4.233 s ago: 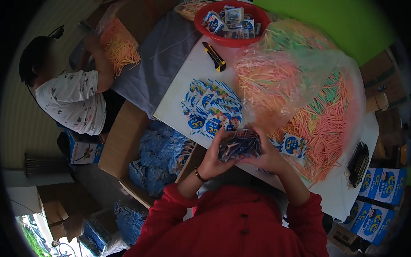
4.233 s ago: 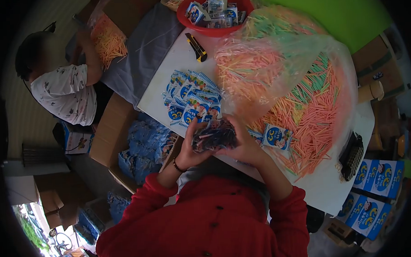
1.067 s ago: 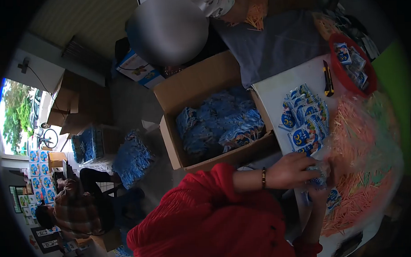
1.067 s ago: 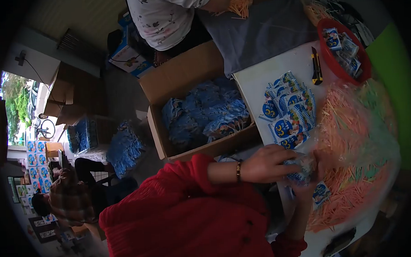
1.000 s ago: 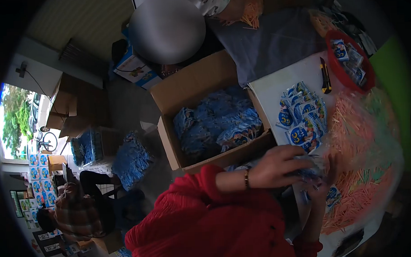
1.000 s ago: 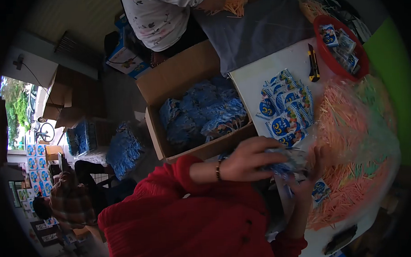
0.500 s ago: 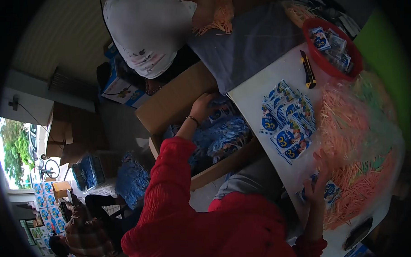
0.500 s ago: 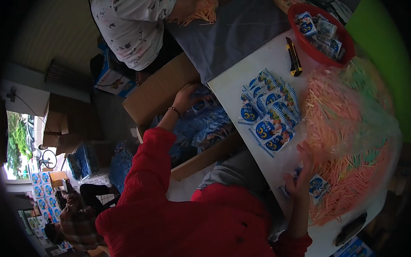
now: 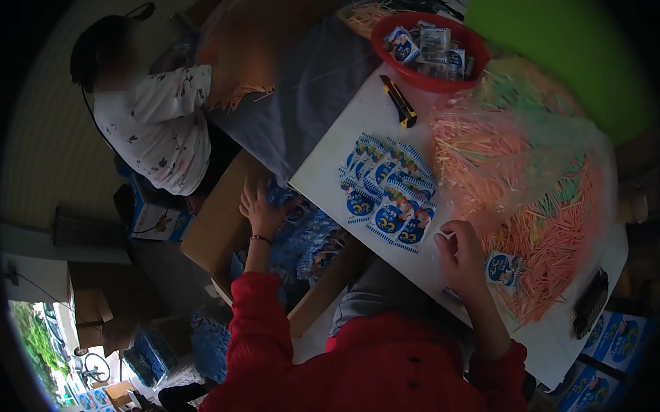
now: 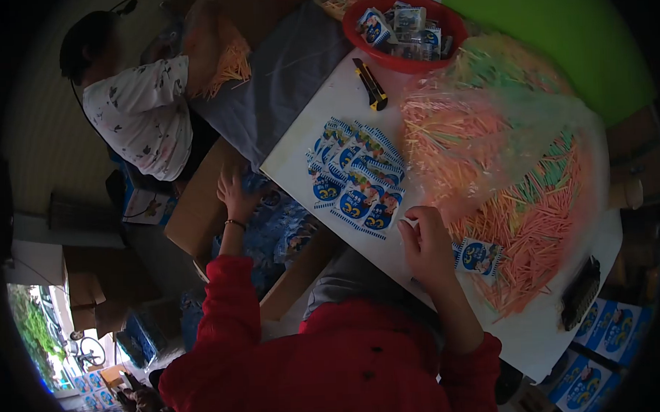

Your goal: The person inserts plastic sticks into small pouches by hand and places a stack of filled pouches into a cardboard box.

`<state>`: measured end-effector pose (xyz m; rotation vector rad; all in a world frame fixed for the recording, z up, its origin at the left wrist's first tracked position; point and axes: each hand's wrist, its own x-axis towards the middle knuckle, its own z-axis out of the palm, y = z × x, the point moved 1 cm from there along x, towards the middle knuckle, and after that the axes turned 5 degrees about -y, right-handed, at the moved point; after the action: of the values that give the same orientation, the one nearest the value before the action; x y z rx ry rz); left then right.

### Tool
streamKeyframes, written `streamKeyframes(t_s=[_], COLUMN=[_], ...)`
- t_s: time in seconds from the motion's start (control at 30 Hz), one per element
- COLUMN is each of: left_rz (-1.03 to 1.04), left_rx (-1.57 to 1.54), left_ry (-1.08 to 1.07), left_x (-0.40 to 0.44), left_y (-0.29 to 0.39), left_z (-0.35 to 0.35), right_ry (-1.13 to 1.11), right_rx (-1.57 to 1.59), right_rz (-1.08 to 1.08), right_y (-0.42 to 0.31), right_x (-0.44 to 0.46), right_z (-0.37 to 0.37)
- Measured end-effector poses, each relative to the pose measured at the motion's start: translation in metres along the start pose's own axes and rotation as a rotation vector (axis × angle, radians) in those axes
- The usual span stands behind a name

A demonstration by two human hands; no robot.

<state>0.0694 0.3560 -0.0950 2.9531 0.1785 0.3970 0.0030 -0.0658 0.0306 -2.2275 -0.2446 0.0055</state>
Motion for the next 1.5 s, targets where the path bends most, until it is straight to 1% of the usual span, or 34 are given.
streamKeyframes(t_s=[0.07,0.1,0.17,0.2,0.23,0.27,0.3,0.37,0.4,0.47,0.5,0.57,0.6,0.67,0.7,0.77,0.8,0.87,0.9,0.97,1.0,1.07,1.1,1.17,1.2,1.23,1.27,1.3,1.33,1.37,1.4,1.43,1.47,1.5], left_rz=[-0.119,-0.092,0.024,0.122,0.217,0.227,0.236,0.424,0.433,0.307,0.327,0.312,0.329,0.46,0.465,0.556,0.561,0.47,0.469,0.724,0.722,0.68,0.678,0.667,0.638,0.644,0.676,0.701,0.739,0.72,0.594,0.476,0.449,0.451], left_rx=[0.002,-0.004,-0.207,-0.368,-0.528,-0.643,-0.752,-0.485,-0.486,-0.192,-0.194,-0.217,-0.213,-0.409,-0.402,-0.624,-0.621,-0.711,-0.711,-0.883,-0.883,-0.972,-0.971,-1.227,-1.19,-1.188,-1.363,-1.537,-1.519,-1.521,-1.607,-1.689,-1.548,-1.554], left_ry=[0.342,0.35,0.263,0.228,0.193,0.033,-0.13,-0.093,-0.092,-0.186,-0.189,-0.335,-0.339,-0.186,-0.188,-0.13,-0.132,-0.383,-0.382,-0.34,-0.336,-0.443,-0.437,-0.442,-0.44,-0.436,-0.393,-0.348,-0.275,-0.27,-0.372,-0.471,-0.574,-0.568], left_x=[0.005,0.017,0.027,0.033,0.042,0.049,0.054,0.066,0.067,0.07,0.069,0.064,0.063,0.059,0.057,0.052,0.051,0.045,0.042,0.033,0.03,0.024,0.021,0.015,0.012,0.009,0.005,0.003,-0.001,-0.008,-0.016,-0.02,-0.024,-0.026], left_y=[-0.007,0.006,0.05,0.081,0.116,0.148,0.176,0.212,0.226,0.248,0.254,0.257,0.256,0.246,0.242,0.235,0.233,0.224,0.219,0.214,0.211,0.207,0.207,0.205,0.203,0.202,0.203,0.205,0.209,0.211,0.215,0.216,0.211,0.208], left_z=[-0.012,-0.024,-0.067,-0.076,-0.081,-0.087,-0.086,-0.058,-0.053,-0.043,-0.043,-0.043,-0.039,-0.03,-0.03,-0.032,-0.036,-0.042,-0.05,-0.067,-0.066,-0.058,-0.057,-0.057,-0.06,-0.061,-0.063,-0.066,-0.082,-0.083,-0.082,-0.081,-0.07,-0.057], right_ry=[-0.001,0.027,0.008,0.016,-0.013,-0.041,-0.036,0.026,0.034,0.085,0.103,0.145,0.159,0.121,0.124,0.045,0.05,0.108,0.107,0.036,0.034,-0.013,-0.015,0.26,0.263,0.184,0.101,0.104,0.126,0.136,0.116,0.085,0.057,0.054], right_rx=[0.08,0.086,0.025,0.02,0.043,0.067,0.064,0.091,0.091,0.133,0.135,0.02,0.025,0.122,0.129,0.231,0.235,0.18,0.179,0.074,0.073,0.177,0.175,-0.025,-0.027,0.328,0.683,0.685,0.573,0.459,0.464,0.505,0.541,0.534], right_rz=[0.161,0.165,0.196,0.199,0.271,0.343,0.342,0.352,0.353,0.361,0.371,0.288,0.298,0.353,0.354,0.4,0.401,0.345,0.345,0.281,0.278,0.22,0.215,-0.17,-0.176,-0.185,-0.187,-0.187,-0.364,-0.536,-0.532,-0.469,-0.408,-0.411], right_y=[0.003,0.003,0.003,0.002,0.0,0.0,0.0,0.002,0.002,0.004,0.007,0.014,0.014,0.013,0.011,0.008,0.01,0.019,0.02,0.024,0.022,0.016,0.021,0.029,0.025,0.021,0.018,0.012,0.003,-0.001,0.004,0.012,0.019,0.025], right_x=[0.003,0.004,0.003,0.006,0.012,0.017,0.021,0.027,0.028,0.029,0.028,0.027,0.027,0.028,0.028,0.028,0.028,0.028,0.029,0.032,0.032,0.034,0.035,0.035,0.035,0.034,0.036,0.036,0.034,0.03,0.025,0.023,0.022,0.02], right_z=[0.01,0.015,0.026,0.029,0.032,0.035,0.039,0.046,0.049,0.051,0.054,0.059,0.057,0.054,0.051,0.046,0.048,0.054,0.055,0.054,0.052,0.048,0.054,0.068,0.068,0.069,0.07,0.062,0.049,0.042,0.043,0.044,0.044,0.043])
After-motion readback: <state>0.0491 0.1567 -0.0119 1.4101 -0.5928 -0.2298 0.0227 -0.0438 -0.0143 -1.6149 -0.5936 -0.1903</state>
